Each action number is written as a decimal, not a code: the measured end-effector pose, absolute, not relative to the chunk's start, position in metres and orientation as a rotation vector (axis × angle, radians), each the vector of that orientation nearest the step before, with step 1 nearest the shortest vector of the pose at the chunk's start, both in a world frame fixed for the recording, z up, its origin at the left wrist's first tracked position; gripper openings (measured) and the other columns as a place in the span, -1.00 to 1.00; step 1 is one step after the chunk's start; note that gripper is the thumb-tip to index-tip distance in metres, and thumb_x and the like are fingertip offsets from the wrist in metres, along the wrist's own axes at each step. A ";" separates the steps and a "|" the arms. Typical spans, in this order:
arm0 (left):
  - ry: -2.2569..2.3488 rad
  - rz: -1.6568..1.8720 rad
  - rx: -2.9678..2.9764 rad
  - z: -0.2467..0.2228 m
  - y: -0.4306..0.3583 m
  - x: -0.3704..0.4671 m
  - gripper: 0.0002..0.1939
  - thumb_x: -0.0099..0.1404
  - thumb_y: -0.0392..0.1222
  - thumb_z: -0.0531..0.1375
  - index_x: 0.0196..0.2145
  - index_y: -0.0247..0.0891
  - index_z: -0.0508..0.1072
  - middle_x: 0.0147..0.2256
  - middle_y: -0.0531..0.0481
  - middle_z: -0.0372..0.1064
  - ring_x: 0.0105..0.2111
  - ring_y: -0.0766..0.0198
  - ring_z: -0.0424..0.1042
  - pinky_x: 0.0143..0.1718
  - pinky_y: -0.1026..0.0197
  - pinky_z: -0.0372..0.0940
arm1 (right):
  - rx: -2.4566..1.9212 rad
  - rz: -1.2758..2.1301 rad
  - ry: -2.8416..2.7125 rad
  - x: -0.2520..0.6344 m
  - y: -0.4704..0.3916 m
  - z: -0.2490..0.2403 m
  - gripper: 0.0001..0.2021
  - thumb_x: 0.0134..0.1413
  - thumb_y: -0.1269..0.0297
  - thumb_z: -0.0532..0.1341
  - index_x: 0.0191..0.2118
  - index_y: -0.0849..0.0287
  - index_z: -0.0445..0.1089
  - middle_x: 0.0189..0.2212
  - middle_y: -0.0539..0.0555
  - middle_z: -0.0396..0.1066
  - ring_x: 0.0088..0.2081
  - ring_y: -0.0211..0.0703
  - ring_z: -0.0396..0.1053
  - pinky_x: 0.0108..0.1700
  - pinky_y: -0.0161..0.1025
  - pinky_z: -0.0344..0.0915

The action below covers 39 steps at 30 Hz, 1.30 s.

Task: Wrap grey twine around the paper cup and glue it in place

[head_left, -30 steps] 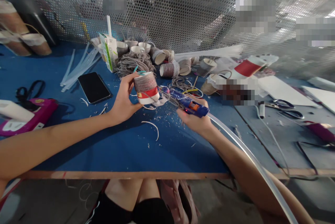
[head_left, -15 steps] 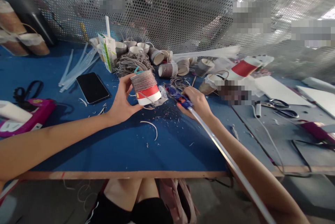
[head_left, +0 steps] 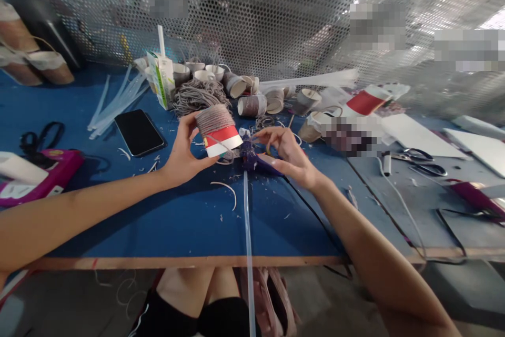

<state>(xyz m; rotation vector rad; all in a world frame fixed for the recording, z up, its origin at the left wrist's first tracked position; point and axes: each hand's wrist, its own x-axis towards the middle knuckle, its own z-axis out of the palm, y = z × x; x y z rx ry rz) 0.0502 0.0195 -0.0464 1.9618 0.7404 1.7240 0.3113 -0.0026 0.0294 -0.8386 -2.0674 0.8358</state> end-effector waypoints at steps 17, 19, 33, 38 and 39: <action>0.835 1.532 2.009 -0.043 0.017 0.049 -0.20 0.04 0.03 0.43 0.16 -0.11 0.21 0.10 -0.16 0.22 0.14 -0.04 0.32 0.20 -0.18 0.31 | -0.624 1.585 -1.404 0.274 -0.025 0.027 -0.60 0.05 0.19 0.40 -0.38 0.08 0.10 -0.64 -0.23 0.14 -0.64 -0.41 0.13 -0.60 -0.38 0.26; 0.769 1.507 2.013 -0.044 0.018 0.047 -0.20 0.05 0.04 0.42 0.18 -0.10 0.20 0.13 -0.17 0.22 0.16 -0.05 0.31 0.20 -0.17 0.32 | -0.641 1.552 -1.387 0.277 -0.024 0.030 -0.60 0.04 0.16 0.41 -0.38 0.07 0.10 -0.66 -0.24 0.11 -0.65 -0.41 0.08 -0.64 -0.41 0.19; 0.709 1.490 1.965 -0.044 0.019 0.046 -0.28 0.11 0.10 0.36 0.16 -0.10 0.22 0.08 -0.16 0.29 0.12 -0.01 0.36 0.12 -0.07 0.37 | -1.004 0.631 -1.306 0.288 -0.012 0.019 -0.69 -0.02 0.02 0.27 -0.38 0.07 0.18 -0.19 0.08 0.43 -0.37 -0.22 0.36 -0.34 -0.19 0.39; 0.840 1.494 2.055 -0.039 0.016 0.045 -0.26 0.01 -0.04 0.43 0.12 -0.11 0.28 0.07 -0.12 0.29 0.09 0.02 0.34 0.06 -0.03 0.39 | -0.754 1.076 -1.649 0.274 -0.049 0.028 -0.71 0.18 0.02 0.18 -0.37 0.09 0.15 0.14 0.14 0.39 -0.62 -0.41 0.19 -0.59 -0.24 0.26; 0.842 1.492 2.068 -0.038 0.016 0.044 -0.26 0.01 -0.05 0.43 0.12 -0.12 0.28 0.06 -0.12 0.29 0.08 0.03 0.35 0.06 -0.03 0.39 | -0.730 1.170 -1.709 0.273 -0.053 0.028 -0.71 0.21 0.03 0.18 -0.38 0.10 0.15 0.17 0.16 0.38 -0.64 -0.43 0.18 -0.60 -0.25 0.24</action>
